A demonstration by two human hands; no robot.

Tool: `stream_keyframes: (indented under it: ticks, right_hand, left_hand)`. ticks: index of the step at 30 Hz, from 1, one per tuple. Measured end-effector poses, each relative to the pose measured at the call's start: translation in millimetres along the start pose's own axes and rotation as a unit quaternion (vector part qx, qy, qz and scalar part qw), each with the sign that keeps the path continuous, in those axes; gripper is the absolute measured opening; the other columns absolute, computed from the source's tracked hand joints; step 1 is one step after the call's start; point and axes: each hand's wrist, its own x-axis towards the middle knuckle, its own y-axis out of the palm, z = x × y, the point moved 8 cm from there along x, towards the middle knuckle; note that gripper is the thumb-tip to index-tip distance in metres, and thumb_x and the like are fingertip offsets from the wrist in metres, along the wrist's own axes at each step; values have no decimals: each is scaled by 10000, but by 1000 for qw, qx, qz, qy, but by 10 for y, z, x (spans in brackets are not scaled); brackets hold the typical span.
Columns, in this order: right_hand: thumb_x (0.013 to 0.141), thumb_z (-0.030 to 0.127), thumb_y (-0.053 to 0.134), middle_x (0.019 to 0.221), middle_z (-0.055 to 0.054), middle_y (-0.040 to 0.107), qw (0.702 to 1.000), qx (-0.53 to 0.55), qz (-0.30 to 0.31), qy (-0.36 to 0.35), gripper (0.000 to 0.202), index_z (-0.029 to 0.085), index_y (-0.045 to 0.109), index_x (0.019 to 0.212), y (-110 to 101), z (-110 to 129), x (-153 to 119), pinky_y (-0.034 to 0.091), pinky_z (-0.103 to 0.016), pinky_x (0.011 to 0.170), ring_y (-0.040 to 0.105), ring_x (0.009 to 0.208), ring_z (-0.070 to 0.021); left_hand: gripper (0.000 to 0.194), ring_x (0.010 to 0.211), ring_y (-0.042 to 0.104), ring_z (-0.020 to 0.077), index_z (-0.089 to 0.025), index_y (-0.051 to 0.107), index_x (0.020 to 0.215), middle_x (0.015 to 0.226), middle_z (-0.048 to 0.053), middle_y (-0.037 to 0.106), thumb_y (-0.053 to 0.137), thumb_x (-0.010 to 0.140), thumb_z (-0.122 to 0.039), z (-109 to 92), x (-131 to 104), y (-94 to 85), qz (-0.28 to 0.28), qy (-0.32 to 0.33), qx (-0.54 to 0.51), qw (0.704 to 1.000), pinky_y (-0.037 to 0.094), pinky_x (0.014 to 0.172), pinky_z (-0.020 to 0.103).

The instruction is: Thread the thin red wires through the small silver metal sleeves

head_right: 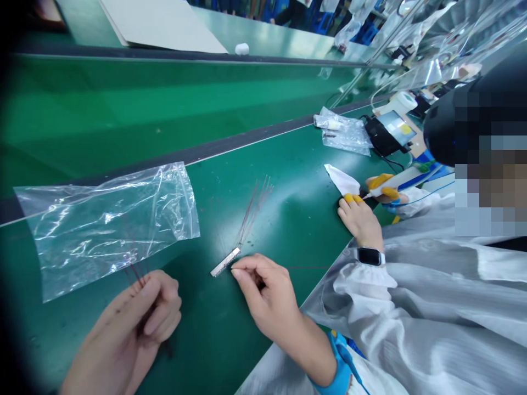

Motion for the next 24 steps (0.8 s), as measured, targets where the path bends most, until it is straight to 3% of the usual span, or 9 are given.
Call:
stream_keyframes:
  ticks: [8,24]
  right_hand:
    - [970,167,558,650,16,583,995,-83,15,-62,122,227,650,917,105,56,-24,418,-278,528,533,549,-144]
    - [980,188,553,734,-10,660,991,-111,26,-66,136,227,671,924,139,57,-19,441,-286,554,566,587,-156]
  left_hand:
    - [339,476,204,81,-192,649,688,520,-57,316,685,852,-486,-11,11,-12,-7,-20,-70,997,254,433,206]
    - [342,479,195,81,-189,654,676,523,-62,291,716,819,-494,-26,15,-29,-23,-29,-98,994,272,421,197]
